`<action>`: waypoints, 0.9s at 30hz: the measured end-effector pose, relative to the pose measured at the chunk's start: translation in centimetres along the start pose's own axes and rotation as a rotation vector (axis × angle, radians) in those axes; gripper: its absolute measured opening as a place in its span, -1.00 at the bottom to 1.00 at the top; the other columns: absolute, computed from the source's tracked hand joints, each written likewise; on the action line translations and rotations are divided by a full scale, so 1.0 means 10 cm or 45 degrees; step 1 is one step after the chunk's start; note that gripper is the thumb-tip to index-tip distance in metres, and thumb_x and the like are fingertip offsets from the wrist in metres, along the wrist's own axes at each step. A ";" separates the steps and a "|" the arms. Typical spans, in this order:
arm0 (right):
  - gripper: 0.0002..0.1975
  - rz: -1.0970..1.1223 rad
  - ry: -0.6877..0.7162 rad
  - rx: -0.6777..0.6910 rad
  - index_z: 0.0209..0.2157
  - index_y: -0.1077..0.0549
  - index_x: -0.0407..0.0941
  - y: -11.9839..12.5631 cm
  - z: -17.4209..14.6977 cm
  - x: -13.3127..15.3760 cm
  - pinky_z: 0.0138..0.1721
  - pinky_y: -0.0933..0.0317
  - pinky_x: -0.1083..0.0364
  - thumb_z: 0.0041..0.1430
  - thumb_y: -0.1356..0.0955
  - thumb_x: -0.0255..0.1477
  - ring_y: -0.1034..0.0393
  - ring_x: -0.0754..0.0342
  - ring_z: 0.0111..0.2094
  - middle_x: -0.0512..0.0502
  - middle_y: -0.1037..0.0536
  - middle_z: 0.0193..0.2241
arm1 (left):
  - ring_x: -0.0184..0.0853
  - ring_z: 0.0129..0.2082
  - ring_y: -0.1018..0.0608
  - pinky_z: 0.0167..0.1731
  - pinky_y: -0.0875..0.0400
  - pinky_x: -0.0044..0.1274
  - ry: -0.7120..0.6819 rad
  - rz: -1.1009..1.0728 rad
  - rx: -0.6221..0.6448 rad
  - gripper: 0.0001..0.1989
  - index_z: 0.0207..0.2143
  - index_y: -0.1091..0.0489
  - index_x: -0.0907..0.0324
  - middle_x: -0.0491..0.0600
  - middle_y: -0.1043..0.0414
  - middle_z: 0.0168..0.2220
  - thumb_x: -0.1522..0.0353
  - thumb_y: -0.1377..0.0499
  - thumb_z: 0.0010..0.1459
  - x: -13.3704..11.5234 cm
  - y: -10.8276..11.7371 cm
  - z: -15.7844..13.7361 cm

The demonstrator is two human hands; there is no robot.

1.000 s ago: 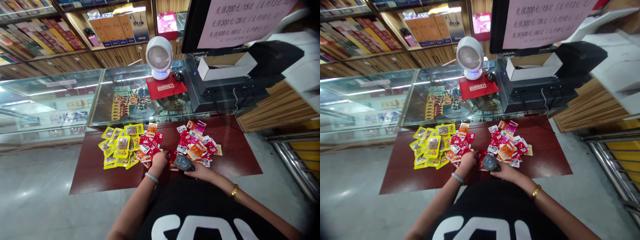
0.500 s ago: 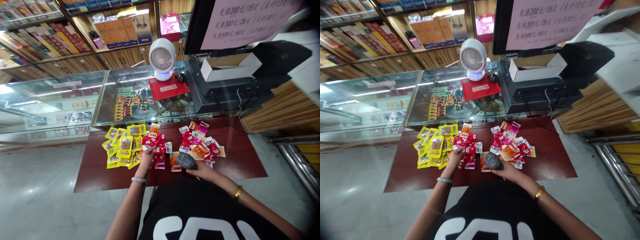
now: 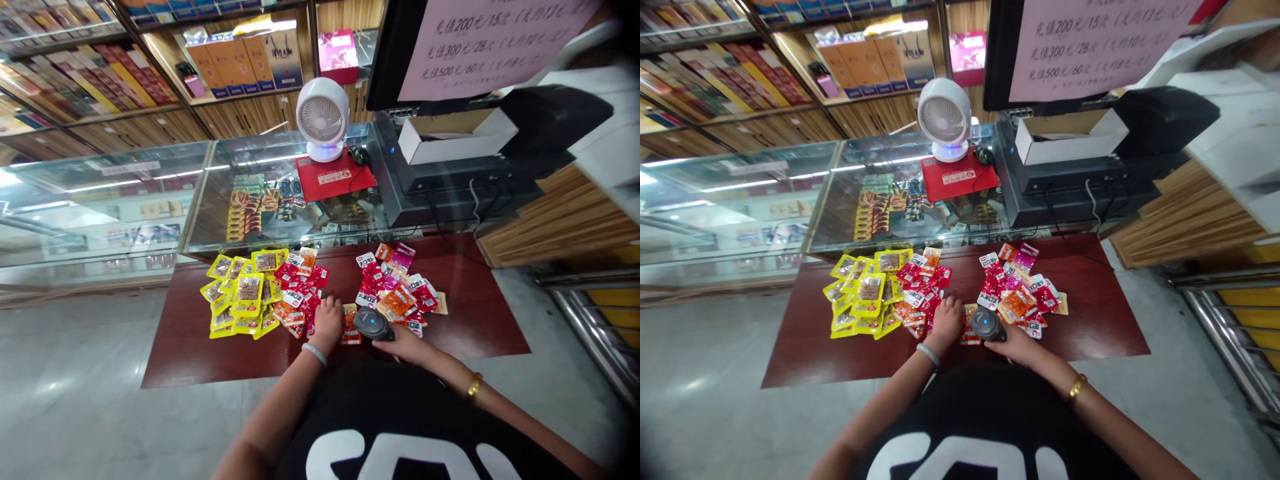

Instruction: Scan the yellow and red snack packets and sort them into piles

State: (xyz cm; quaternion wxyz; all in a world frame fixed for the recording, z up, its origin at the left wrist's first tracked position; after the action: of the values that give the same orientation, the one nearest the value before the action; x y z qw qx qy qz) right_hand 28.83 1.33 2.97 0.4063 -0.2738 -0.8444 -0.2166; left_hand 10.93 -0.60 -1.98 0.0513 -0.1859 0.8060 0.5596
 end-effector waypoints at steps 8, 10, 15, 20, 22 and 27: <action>-0.57 -0.008 -0.003 0.012 -0.20 -0.56 -0.12 0.04 -0.05 -0.07 -0.28 -0.43 -0.06 -0.08 -0.51 -0.15 -0.55 -0.15 -0.35 -0.07 -0.63 -0.49 | -0.28 -0.29 -0.55 -0.24 -0.38 -0.50 0.231 -0.460 0.219 -0.73 -0.06 -0.33 0.17 0.03 -0.50 -0.28 0.36 -0.19 0.18 0.30 -0.20 0.09; -0.55 -0.007 -0.009 0.034 -0.18 -0.55 -0.12 0.03 -0.05 -0.09 -0.32 -0.43 -0.04 -0.07 -0.51 -0.14 -0.53 -0.12 -0.41 -0.06 -0.61 -0.52 | -0.37 -0.38 -0.55 -0.32 -0.40 -0.56 0.288 -0.768 0.213 -0.74 -0.08 -0.32 0.15 -0.05 -0.50 -0.32 0.37 -0.22 0.16 0.37 -0.26 0.08; -0.51 -0.030 -0.031 0.139 -0.09 -0.51 -0.13 -0.06 0.00 -0.12 -0.60 -0.27 0.12 -0.01 -0.48 -0.14 -0.37 0.08 -0.66 0.02 -0.55 -0.59 | -0.46 -0.55 -0.48 -0.47 -0.40 -0.61 0.383 -1.319 0.253 -0.74 -0.12 -0.30 0.19 -0.15 -0.43 -0.46 0.45 -0.21 0.12 0.44 -0.42 0.01; -0.49 -0.060 -0.041 0.188 -0.10 -0.49 -0.15 -0.13 0.06 -0.11 -0.69 -0.14 0.19 -0.03 -0.49 -0.15 -0.28 0.16 -0.73 0.06 -0.51 -0.63 | -0.45 -0.55 -0.47 -0.51 -0.37 -0.60 0.334 -1.344 0.122 -0.72 -0.13 -0.35 0.25 -0.06 -0.47 -0.40 0.48 -0.20 0.06 0.53 -0.28 -0.02; -0.49 -0.066 -0.044 0.195 -0.10 -0.50 -0.16 -0.14 0.06 -0.10 -0.69 -0.15 0.18 -0.04 -0.49 -0.15 -0.29 0.15 -0.73 0.06 -0.51 -0.63 | -0.44 -0.57 -0.45 -0.53 -0.34 -0.58 0.304 -1.302 0.078 -0.76 -0.17 -0.38 0.26 -0.06 -0.47 -0.42 0.49 -0.18 0.05 0.54 -0.22 -0.01; -0.51 0.018 0.020 0.154 -0.12 -0.55 -0.11 -0.08 0.06 0.01 -0.50 -0.39 0.06 -0.06 -0.52 -0.16 -0.48 0.00 -0.56 -0.01 -0.60 -0.53 | -0.41 -0.58 -0.46 -0.53 -0.33 -0.58 0.339 -1.257 0.051 -0.76 -0.21 -0.41 0.25 -0.09 -0.44 -0.50 0.50 -0.12 0.02 0.66 -0.09 -0.02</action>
State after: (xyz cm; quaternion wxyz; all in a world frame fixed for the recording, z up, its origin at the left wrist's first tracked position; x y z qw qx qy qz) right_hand 27.95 1.13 2.65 0.4304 -0.2530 -0.8507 -0.1643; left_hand 5.17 -2.63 -4.61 0.2102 -0.6131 0.6323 0.4244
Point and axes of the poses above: each hand's wrist, its own z-axis towards the middle knuckle, its own y-axis out of the back of the hand, x = y × z, the point moved 9 cm from there along z, towards the middle knuckle
